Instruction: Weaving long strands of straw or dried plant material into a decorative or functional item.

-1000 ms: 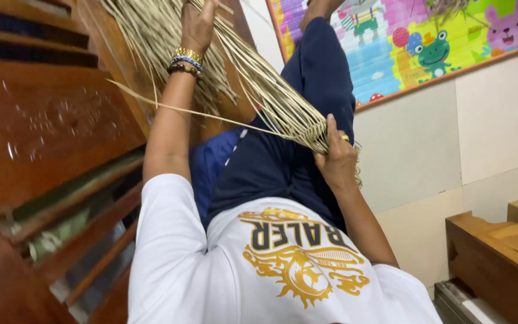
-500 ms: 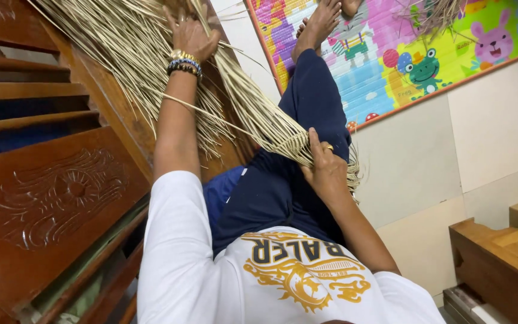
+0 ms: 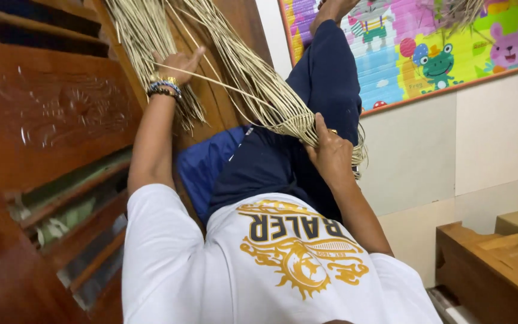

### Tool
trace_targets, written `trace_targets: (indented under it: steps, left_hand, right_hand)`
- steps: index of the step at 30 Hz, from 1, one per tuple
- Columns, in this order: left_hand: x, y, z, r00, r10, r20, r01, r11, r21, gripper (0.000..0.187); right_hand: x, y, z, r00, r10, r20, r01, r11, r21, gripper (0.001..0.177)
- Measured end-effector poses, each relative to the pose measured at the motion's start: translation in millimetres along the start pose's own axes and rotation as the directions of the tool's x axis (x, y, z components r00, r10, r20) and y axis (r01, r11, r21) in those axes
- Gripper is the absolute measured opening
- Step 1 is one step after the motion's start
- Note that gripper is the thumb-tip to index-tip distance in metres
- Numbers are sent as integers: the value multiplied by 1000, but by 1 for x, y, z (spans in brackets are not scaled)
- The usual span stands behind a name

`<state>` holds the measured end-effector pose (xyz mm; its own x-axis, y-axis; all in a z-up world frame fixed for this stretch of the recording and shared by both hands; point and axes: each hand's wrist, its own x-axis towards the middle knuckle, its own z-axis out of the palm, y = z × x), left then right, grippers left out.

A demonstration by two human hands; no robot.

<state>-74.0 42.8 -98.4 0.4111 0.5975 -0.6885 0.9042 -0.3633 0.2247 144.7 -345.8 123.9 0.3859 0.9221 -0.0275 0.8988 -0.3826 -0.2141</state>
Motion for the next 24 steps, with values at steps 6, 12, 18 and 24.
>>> trace_targets:
  steps: [6,12,18,24]
  left_hand:
    - [-134,52,37,955,209,-210,-202,978,55,68]
    - [-270,116,69,894,447,-32,-364,680,-636,88]
    - [-222,164,123,918,396,-16,39,-131,-991,92]
    - [-127,189,93,965,238,-115,-18,-375,-927,65]
  right_hand:
    - [-13,18,26,998,57,-18,-57,998,-38,78]
    - [-26,22,39,988,-4,-153,7,1000,20,74]
    - [-45,25,39,860,-304,-409,264,952,-153,65]
    - [-69,31,37,768,-476,-429,465,874,-140,52]
